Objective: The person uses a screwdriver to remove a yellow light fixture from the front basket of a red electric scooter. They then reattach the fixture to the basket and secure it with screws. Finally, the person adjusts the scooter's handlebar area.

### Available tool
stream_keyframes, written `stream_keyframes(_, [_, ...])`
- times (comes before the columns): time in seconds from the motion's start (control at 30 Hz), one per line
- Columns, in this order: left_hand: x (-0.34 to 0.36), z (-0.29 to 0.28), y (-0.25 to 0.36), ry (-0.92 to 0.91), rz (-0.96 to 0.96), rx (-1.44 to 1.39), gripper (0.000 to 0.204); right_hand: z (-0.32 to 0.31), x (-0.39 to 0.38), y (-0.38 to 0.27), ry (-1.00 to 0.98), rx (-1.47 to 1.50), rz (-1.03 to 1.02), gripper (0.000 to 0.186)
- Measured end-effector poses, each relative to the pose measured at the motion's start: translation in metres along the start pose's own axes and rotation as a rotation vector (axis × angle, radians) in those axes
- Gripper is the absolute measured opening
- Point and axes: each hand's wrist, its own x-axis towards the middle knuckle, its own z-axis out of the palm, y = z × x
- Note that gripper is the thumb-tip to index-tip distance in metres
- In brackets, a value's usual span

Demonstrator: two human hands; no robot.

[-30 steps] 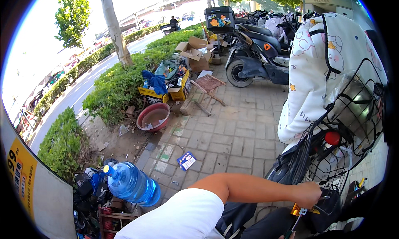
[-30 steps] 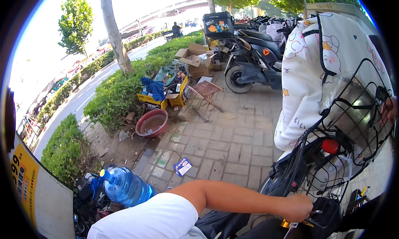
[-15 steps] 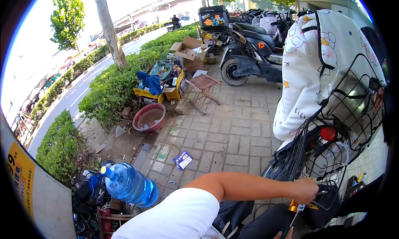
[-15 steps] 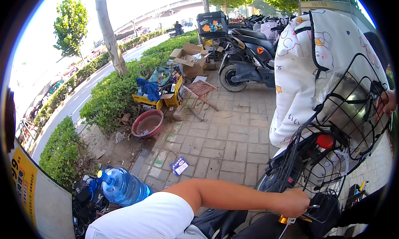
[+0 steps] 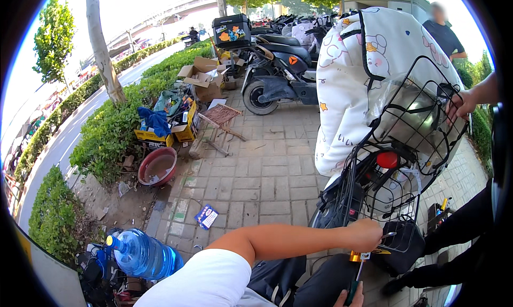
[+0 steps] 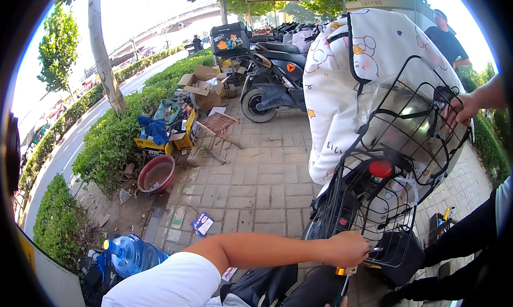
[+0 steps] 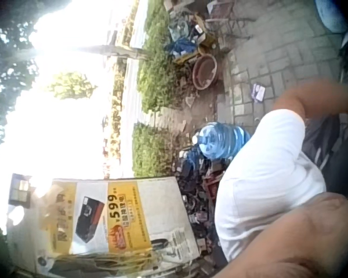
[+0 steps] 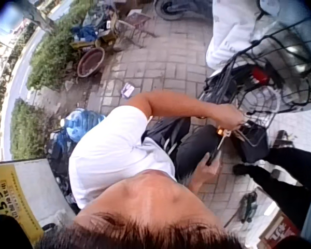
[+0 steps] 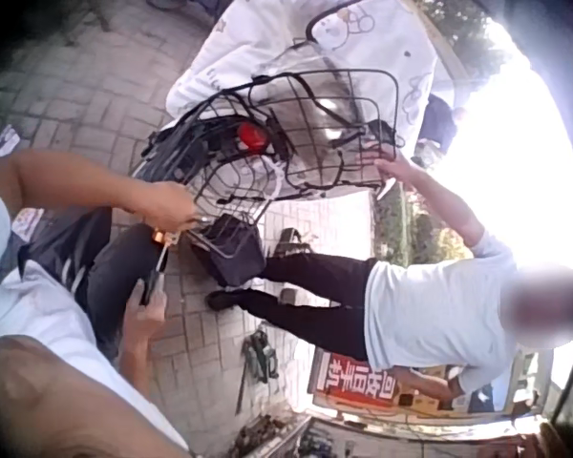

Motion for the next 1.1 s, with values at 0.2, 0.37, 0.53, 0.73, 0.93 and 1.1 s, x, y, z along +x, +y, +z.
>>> stream_keyframes(0.2, [0.001, 0.004, 0.004, 0.013, 0.044, -0.009, 0.028, 0.012, -0.003, 0.012, 0.039, 0.248, 0.105, 0.039])
stream_keyframes(0.37, [0.002, 0.006, 0.002, -0.019, 0.041, 0.004, 0.026, 0.018, -0.010, 0.045, -0.083, 0.831, 0.643, 0.045])
stream_keyframes(0.53, [0.003, -0.004, 0.009, -0.018, 0.069, -0.059, 0.025, 0.018, -0.009, 0.052, 0.018, 0.524, 0.193, 0.039])
stream_keyframes(0.73, [0.002, 0.005, 0.001, 0.001, 0.034, -0.036, 0.027, 0.006, -0.010, 0.006, 0.014, -0.082, -0.004, 0.042])
stream_keyframes(0.93, [0.000, 0.006, -0.002, 0.026, 0.065, -0.018, 0.027, 0.011, -0.008, 0.011, -0.028, 0.270, 0.173, 0.045])
stream_keyframes(1.1, [0.001, -0.001, 0.008, 0.008, 0.073, 0.006, 0.026, 0.016, -0.001, 0.048, -0.155, 0.514, 0.529, 0.045])
